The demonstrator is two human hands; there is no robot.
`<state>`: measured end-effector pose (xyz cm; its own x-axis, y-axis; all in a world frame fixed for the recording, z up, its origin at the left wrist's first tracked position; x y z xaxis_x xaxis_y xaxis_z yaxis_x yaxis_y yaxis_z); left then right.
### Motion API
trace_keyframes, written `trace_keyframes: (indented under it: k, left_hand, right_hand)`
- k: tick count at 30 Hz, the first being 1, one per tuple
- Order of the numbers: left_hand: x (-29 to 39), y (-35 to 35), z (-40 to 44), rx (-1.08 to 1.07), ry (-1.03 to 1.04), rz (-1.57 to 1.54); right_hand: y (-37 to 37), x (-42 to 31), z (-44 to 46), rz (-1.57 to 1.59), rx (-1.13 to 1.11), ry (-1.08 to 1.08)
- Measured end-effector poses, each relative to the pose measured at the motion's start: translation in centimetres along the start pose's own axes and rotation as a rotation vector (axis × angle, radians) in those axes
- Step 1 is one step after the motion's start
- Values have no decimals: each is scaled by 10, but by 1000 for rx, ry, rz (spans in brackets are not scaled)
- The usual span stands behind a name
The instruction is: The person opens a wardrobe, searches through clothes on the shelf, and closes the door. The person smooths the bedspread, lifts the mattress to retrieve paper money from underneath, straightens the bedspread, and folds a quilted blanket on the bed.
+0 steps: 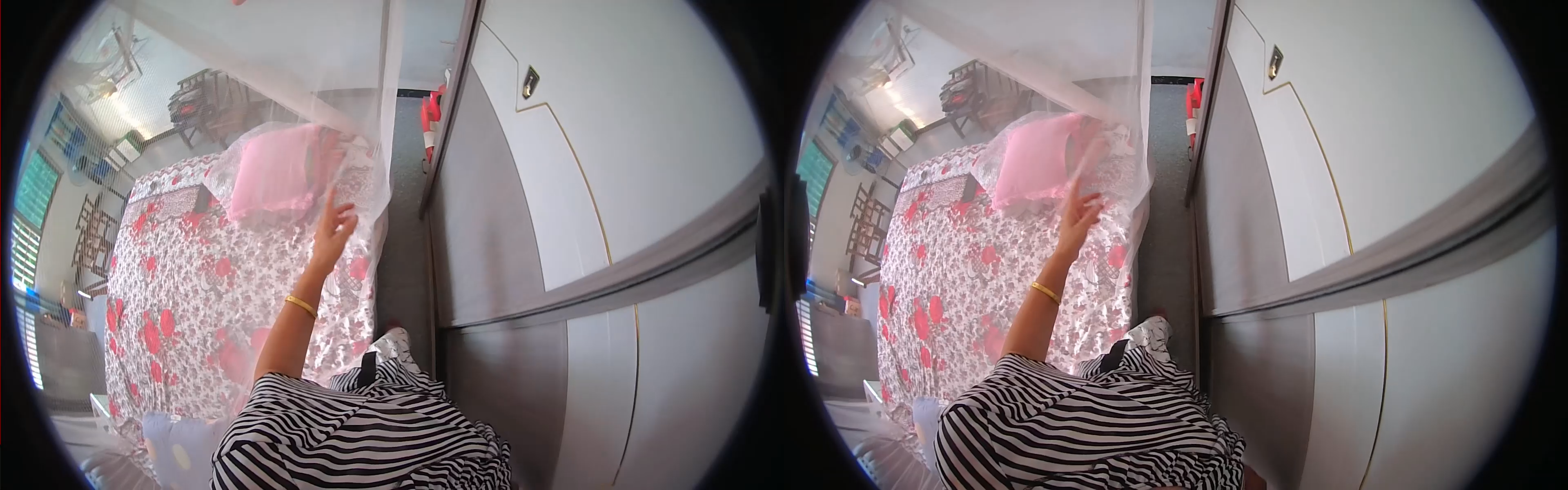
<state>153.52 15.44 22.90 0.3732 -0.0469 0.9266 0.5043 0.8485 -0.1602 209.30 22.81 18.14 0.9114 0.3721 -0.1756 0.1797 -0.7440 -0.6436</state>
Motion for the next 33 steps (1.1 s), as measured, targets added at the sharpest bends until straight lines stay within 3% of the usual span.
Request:
trace_keyframes:
  k: [1, 4, 8, 13, 16, 21, 26, 33]
  left_hand:
    - [8, -12, 8, 125, -2, -221]
    - [24, -52, 32, 325, 28, -323]
    - [25, -100, 52, 502, 146, -321]
    - [29, -153, 37, 948, 296, -65]
    - [21, -165, 30, 973, 318, 67]
    - [27, -161, 26, 920, 236, 75]
    - [32, -161, 24, 925, 183, 74]
    - [37, -150, 14, 941, -14, 100]
  right_hand:
    - [-9, -15, 10, 30, 15, -70]
    - [-37, -64, 43, 120, 49, -261]
    - [-74, -133, 83, 215, 80, -476]
    - [-118, -206, 137, 265, 92, -599]
    - [-136, -234, 184, 279, 77, -515]
    - [-158, -295, 229, 6, -26, -561]
    - [-217, -402, 236, -200, 132, -647]
    - [-273, -562, 266, -250, 36, -945]
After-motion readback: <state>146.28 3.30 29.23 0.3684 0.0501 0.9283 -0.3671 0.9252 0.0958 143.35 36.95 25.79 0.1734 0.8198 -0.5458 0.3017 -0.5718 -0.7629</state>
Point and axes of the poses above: each hand's wrist, its own z-axis towards the middle knuckle, its own y-axis out of the palm, x = y × z, the point moved 8 cm from there along z, towards the middle knuckle, and after that the axes turned 9 degrees about y, right-handed, at the moved point
